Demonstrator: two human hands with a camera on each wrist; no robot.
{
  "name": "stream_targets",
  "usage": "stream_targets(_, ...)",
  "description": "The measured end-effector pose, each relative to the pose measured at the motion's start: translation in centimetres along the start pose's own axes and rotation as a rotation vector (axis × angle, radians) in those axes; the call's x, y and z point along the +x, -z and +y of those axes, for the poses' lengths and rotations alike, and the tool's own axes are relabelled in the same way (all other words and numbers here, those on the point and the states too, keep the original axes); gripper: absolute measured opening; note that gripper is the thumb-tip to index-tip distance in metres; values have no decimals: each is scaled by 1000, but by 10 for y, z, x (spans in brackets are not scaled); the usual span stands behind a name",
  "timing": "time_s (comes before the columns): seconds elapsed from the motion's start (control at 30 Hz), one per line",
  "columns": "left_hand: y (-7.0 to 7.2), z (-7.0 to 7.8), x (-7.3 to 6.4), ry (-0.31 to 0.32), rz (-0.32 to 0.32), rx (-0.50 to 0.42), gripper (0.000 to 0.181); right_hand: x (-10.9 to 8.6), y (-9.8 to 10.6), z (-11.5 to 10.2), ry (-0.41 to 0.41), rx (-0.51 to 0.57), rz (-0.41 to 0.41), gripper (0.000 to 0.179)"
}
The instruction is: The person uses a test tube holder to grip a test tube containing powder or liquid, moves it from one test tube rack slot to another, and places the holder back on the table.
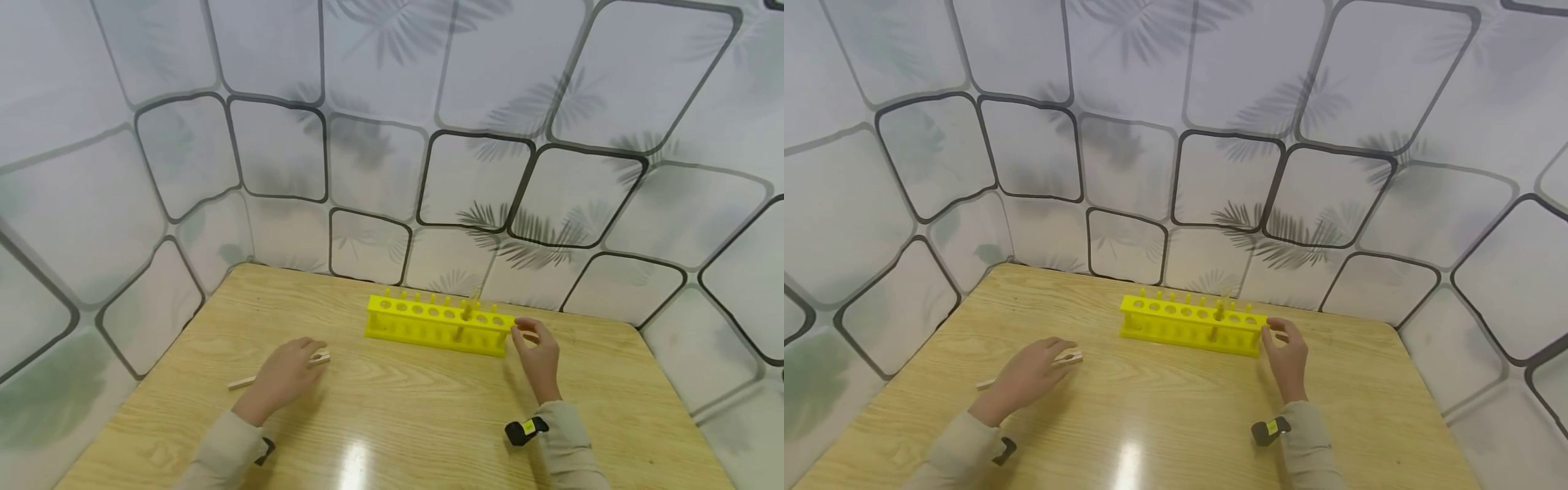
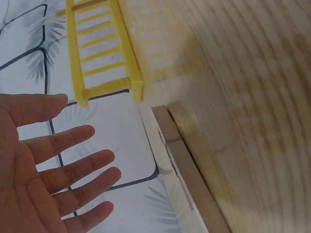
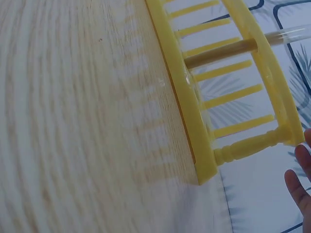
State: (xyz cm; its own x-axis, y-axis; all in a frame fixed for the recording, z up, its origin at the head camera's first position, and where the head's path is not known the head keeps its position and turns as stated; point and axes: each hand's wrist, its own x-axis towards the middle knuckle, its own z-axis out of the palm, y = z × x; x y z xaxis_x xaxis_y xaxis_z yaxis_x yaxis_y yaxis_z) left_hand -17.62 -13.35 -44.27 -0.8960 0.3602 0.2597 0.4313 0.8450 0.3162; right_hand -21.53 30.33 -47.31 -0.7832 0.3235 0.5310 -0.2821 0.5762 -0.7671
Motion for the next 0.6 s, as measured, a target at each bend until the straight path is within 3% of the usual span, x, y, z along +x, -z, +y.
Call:
stream_targets(0.2, 0, -8, -2, 3, -23, 39, 35, 1, 1, 1, -125, 19, -54, 27)
stream_targets(0.47, -5, -18, -4, -2, -49, 87, 36, 5, 4, 9, -299, 147, -198, 36)
stream_targets(0.6, -9, -23, -4, 12, -59, 97, 37, 6, 3, 15, -385, 202, -227, 35)
